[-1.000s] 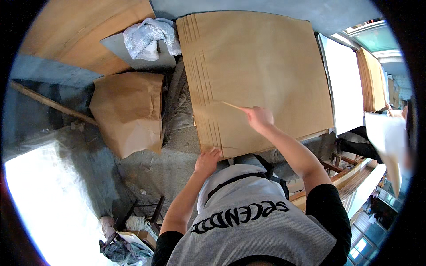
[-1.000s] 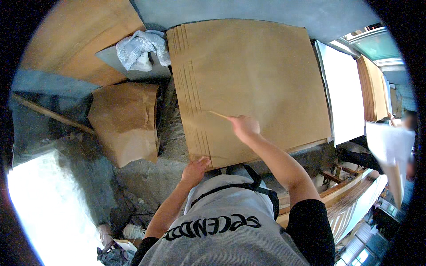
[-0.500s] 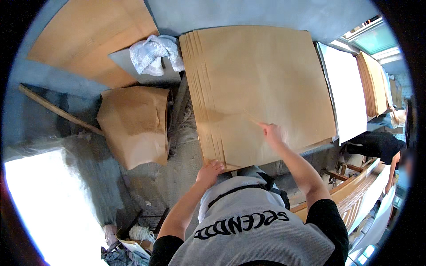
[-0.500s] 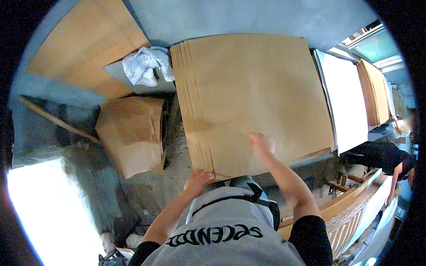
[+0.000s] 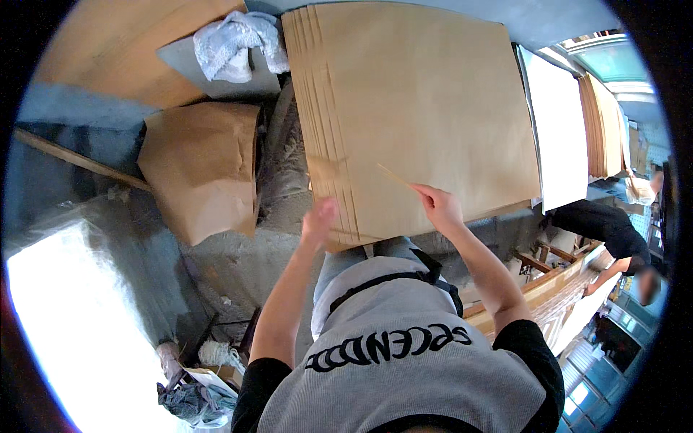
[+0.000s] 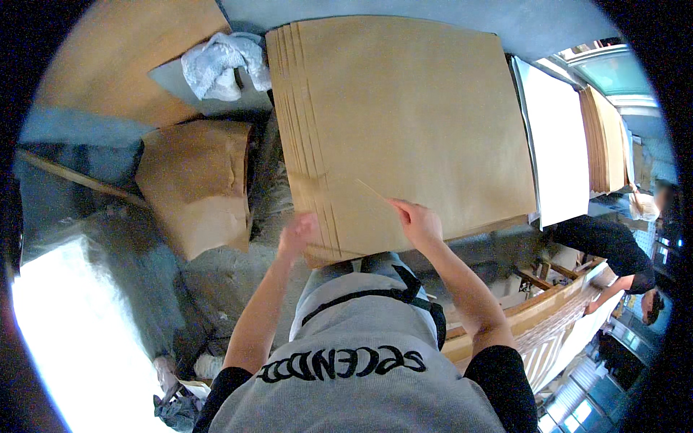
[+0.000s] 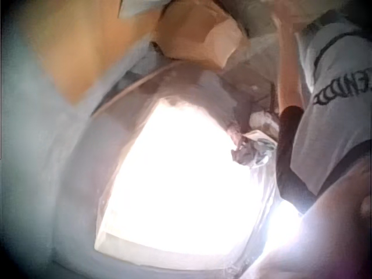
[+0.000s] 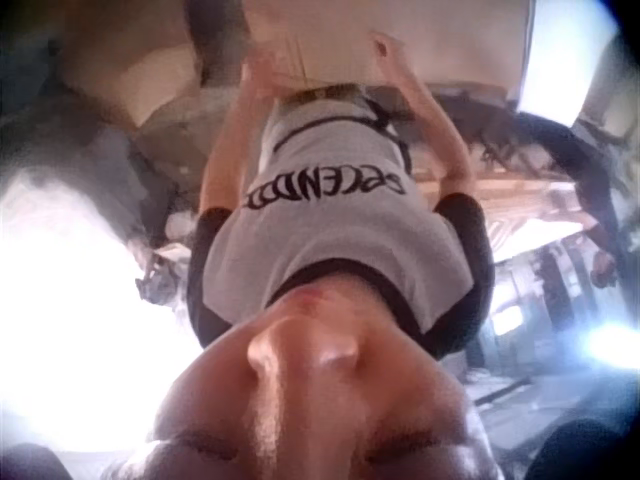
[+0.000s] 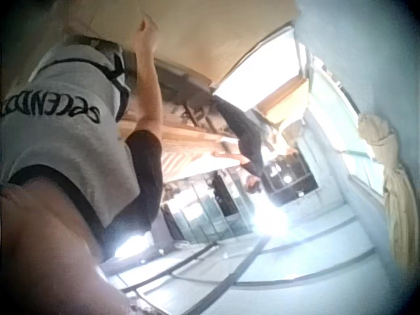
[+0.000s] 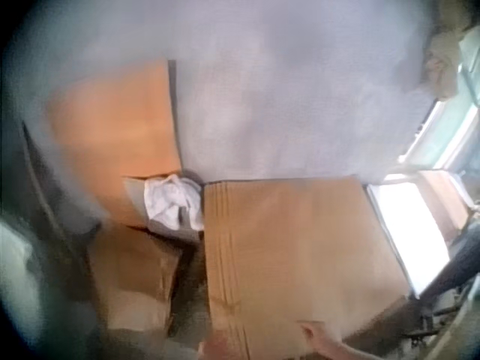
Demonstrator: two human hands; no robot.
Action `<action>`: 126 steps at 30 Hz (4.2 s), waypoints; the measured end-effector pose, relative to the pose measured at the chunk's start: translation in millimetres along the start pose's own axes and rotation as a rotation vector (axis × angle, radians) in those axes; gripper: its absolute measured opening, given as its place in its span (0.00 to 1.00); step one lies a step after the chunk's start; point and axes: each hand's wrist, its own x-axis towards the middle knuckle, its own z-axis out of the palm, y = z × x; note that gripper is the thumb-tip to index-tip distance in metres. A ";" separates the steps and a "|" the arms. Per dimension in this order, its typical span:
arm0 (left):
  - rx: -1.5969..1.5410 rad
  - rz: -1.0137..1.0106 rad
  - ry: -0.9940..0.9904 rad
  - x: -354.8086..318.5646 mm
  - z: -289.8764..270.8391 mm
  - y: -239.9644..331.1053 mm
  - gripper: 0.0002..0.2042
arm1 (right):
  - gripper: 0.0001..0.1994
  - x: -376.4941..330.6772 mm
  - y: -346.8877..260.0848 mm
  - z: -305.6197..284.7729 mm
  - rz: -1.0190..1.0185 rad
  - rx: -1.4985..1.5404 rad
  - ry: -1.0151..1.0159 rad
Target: The person repeatedly picks up large sheets of brown paper, places them on a long wooden structure, and smooths them down with a thin stick. The person then removes the paper and repeats the process with new sheets. Other people are visible in the background working on similar tasks.
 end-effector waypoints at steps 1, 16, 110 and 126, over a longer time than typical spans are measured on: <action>-0.204 0.023 0.048 16.0 -3.7 -4.1 0.09 | 0.12 -6.0 -0.4 0.9 0.019 0.049 -0.005; -0.205 -0.041 0.003 21.4 25.4 63.8 0.18 | 0.13 -83.2 77.4 -5.4 0.167 0.201 0.109; -0.895 -0.199 -0.013 -56.9 261.9 -91.3 0.18 | 0.12 39.5 -21.3 41.3 -0.870 -0.412 -0.106; -0.995 -0.288 0.046 -45.5 260.5 -94.6 0.18 | 0.11 29.8 -5.4 46.6 -0.813 -0.410 -0.126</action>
